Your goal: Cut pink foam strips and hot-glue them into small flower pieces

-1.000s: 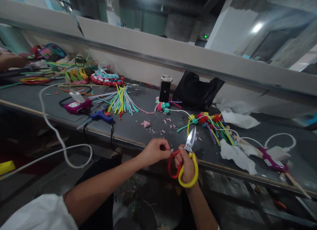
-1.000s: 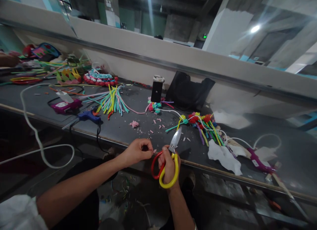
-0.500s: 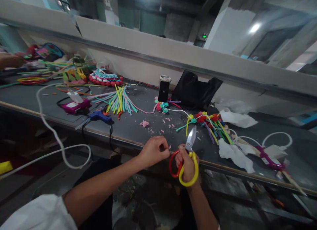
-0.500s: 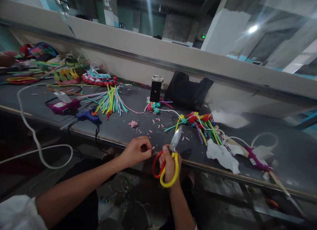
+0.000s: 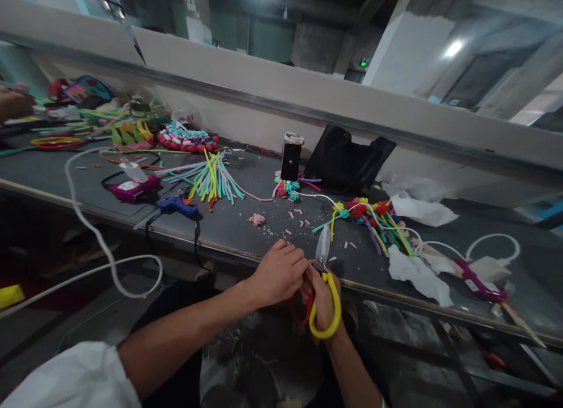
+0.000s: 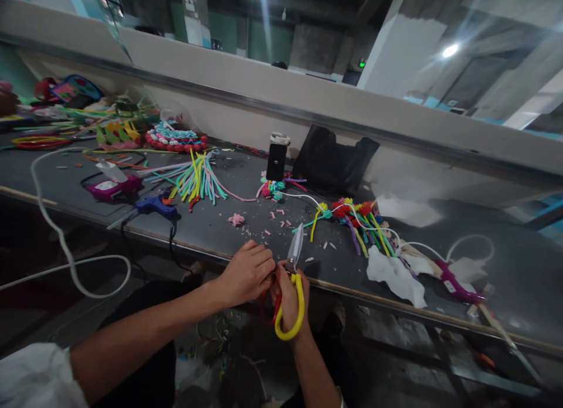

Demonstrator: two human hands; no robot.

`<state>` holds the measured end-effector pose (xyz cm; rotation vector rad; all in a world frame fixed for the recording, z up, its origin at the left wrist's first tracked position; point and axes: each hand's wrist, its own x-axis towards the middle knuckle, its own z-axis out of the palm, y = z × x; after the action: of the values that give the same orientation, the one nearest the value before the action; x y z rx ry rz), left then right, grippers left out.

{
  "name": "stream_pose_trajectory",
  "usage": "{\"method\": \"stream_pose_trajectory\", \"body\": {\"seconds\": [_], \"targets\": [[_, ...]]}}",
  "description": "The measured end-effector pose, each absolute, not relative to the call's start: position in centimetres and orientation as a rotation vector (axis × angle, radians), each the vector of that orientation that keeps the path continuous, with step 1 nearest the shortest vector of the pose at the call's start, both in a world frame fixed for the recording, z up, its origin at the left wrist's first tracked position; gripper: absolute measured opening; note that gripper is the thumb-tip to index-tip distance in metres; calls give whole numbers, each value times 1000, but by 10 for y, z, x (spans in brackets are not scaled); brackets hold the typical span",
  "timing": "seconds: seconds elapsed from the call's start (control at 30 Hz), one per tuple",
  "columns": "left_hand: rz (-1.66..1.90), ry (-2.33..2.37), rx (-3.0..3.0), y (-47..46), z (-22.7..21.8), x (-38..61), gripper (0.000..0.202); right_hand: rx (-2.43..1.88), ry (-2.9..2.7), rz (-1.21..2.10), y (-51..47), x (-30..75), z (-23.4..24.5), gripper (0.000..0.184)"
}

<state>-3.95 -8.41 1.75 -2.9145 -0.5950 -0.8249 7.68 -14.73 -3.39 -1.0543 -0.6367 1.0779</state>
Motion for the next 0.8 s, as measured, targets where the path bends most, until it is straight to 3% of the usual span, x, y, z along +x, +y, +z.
{"method": "stream_pose_trajectory", "body": {"seconds": [0.1, 0.3, 0.8], "targets": [[-992, -748, -3106, -84, 20, -41, 8, -1076, -672, 1040, -151, 80, -29, 27], [-1396, -1549, -3714, -71, 18, -43, 14, -1165, -827, 940, -158, 84, -16, 23], [-1480, -1593, -3996, -68, 16, -45, 9, -1438, -1125, 635, -163, 80, -11, 28]]}}
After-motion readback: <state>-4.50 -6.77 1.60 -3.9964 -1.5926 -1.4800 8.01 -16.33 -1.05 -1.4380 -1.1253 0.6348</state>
